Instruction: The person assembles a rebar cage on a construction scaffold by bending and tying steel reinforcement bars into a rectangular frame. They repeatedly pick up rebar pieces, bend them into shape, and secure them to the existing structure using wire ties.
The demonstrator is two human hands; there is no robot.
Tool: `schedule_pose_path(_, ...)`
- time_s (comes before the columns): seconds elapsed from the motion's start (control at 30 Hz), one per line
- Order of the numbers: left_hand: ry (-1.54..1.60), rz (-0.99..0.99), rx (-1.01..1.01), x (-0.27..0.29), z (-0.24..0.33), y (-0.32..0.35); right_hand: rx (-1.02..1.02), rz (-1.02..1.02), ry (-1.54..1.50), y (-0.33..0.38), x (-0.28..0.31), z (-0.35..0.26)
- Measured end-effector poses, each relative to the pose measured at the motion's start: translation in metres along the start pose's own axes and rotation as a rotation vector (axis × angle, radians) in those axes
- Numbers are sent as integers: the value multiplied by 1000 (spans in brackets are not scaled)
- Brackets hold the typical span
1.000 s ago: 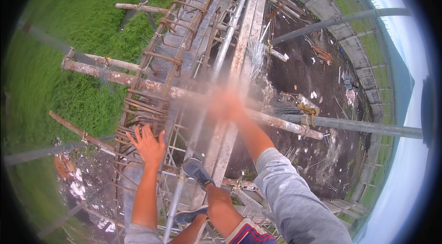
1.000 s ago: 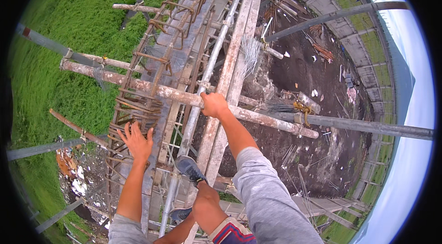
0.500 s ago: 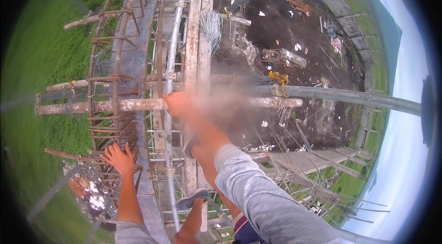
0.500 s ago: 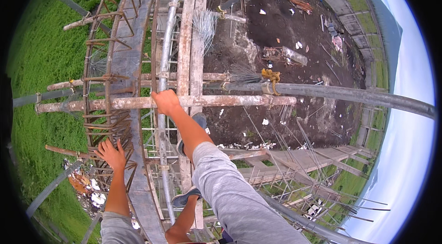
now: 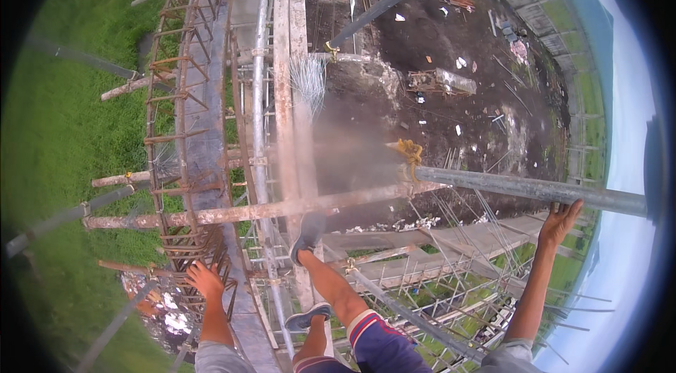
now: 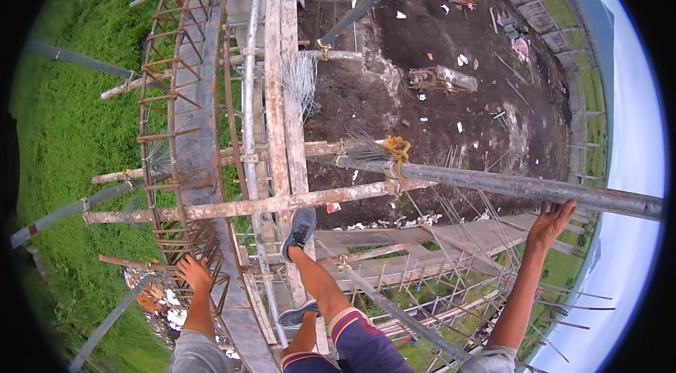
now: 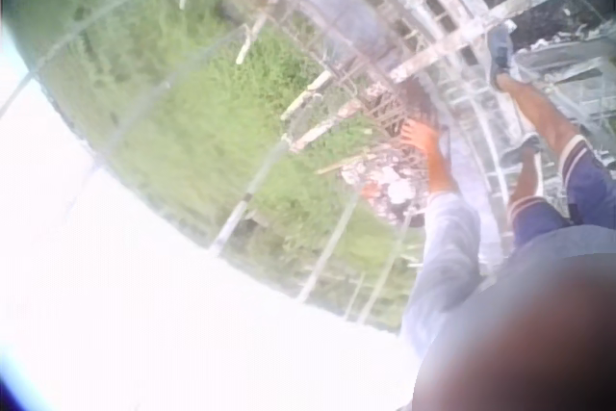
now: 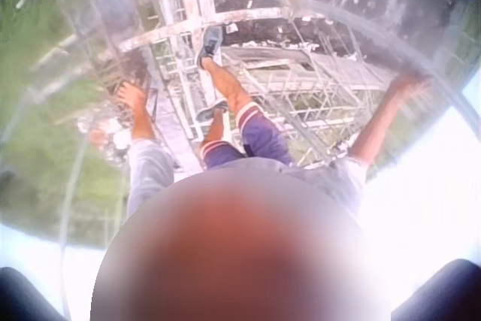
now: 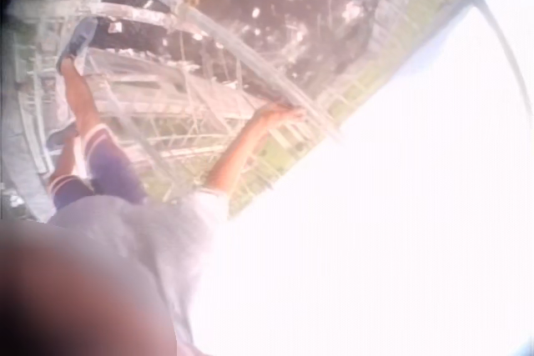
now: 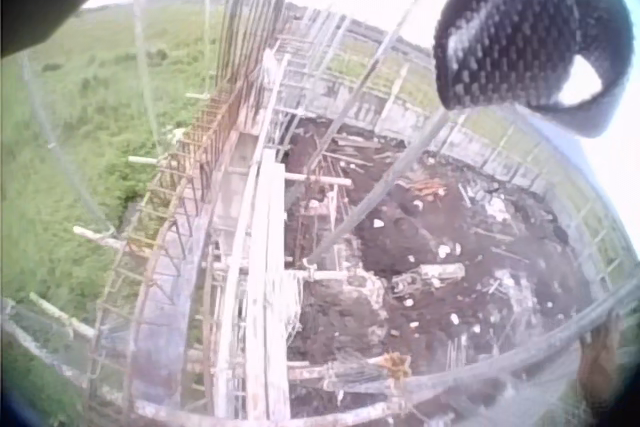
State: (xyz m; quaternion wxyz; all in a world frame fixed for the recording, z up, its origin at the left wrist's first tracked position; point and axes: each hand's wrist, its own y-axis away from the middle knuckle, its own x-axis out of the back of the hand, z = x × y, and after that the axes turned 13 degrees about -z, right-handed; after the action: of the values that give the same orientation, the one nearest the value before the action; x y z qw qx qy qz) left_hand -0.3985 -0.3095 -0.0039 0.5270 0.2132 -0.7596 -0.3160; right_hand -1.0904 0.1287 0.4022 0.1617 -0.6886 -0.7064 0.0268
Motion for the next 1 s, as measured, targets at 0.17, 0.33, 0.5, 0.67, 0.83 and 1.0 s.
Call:
schedule_pose_path(0.17, -74, -297, 87, 19, 4, -12, -69, -38, -274, -64, 20, -9)
schedule_pose_path(0.33, -429, -691, -34, 122, 96, -29, 55, 130, -226, -64, 15, 17)
schedule_pose_path(0.5, -347, -505, -873, 283, 351, 53, 86, 176, -182, -58, 4, 18)
schedule_pose_path(0.67, 141, -294, -1885, 398, 578, 351, 199, 84, 201, -53, -11, 9)
schedule_pose_path(0.83, 908, -217, -2291, 394, 614, 594, 358, 162, 432, -34, -16, -7)
schedule_pose_path(1.0, 851, -317, -2263, 359, 546, 604, 319, 113, 173, -32, -15, -21)
